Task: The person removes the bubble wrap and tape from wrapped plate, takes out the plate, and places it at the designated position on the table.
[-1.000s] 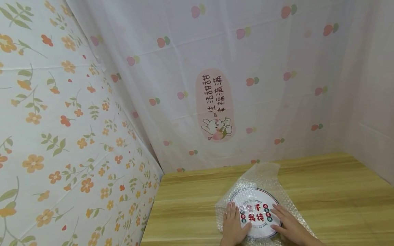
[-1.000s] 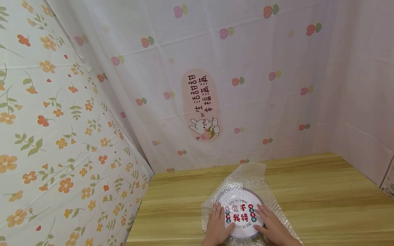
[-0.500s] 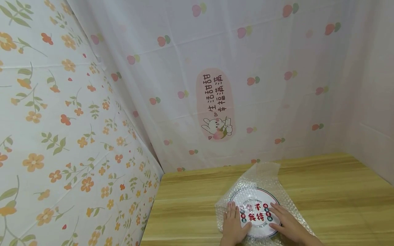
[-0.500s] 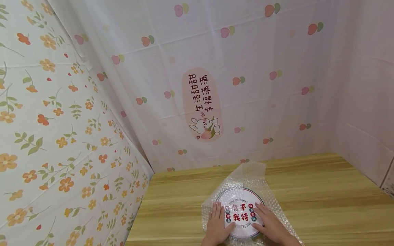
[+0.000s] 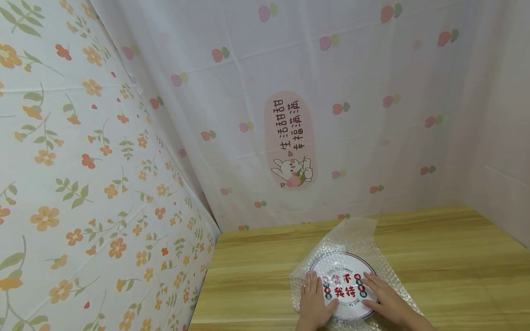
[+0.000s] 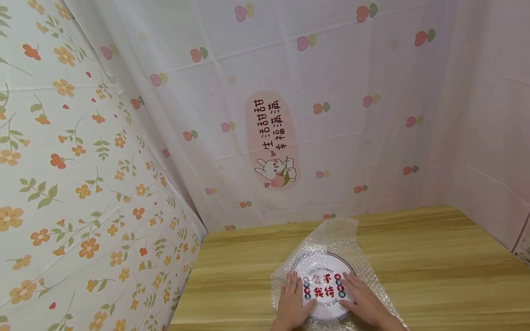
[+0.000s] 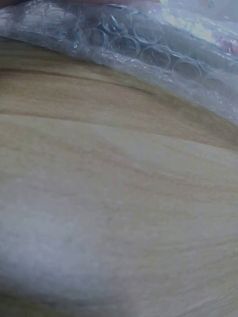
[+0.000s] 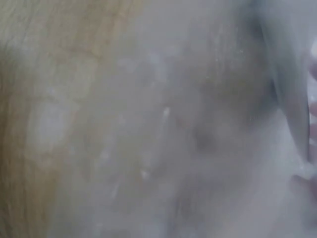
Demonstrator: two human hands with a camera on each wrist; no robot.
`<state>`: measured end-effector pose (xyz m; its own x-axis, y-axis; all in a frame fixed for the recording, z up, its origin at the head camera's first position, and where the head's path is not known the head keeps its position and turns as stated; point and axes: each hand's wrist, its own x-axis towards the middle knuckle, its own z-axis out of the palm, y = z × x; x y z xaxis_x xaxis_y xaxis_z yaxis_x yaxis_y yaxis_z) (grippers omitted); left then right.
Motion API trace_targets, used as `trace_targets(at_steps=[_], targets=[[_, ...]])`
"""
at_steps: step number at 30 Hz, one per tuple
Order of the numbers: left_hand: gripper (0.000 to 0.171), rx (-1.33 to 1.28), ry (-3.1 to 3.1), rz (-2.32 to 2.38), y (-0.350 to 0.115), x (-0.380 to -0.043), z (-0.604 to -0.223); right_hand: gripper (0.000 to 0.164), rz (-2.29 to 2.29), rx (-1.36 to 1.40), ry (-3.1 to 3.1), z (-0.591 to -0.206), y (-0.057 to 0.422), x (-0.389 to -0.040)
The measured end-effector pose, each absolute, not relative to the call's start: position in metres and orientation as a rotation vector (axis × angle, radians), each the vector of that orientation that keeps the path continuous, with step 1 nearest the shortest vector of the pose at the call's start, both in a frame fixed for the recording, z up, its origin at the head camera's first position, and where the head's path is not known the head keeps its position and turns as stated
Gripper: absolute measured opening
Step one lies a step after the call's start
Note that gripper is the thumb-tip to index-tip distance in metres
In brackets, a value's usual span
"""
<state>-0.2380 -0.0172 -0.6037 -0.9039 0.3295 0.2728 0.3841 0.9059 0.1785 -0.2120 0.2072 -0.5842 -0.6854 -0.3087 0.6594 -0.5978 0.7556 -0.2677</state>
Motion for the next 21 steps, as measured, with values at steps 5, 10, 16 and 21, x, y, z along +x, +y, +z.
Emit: trace_targets(at_steps=[5, 10, 16, 21], targets=[[0.076, -0.541, -2.820, -0.323, -0.0173, -0.2376, -0.6045, 0.051, 0.635, 0.700, -2.355, -0.5861, 0.2068, -0.2138], [0.076, -0.539, -2.833, -0.325, -0.0175, -0.2382, -0.6037, 0.052, 0.627, 0.711, -2.366, -0.5862, 0.2061, -0.2152], [0.076, -0.539, -2.820, -0.331, -0.0173, -0.2383, -0.6033, 0.055, 0.606, 0.704, -2.404, -0.5867, 0.2059, -0.2161], [0.076, -0.544, -2.808, -0.321, -0.0171, -0.2386, -0.6045, 0.056, 0.644, 0.667, -2.495, -0.5866, 0.2062, -0.2153]])
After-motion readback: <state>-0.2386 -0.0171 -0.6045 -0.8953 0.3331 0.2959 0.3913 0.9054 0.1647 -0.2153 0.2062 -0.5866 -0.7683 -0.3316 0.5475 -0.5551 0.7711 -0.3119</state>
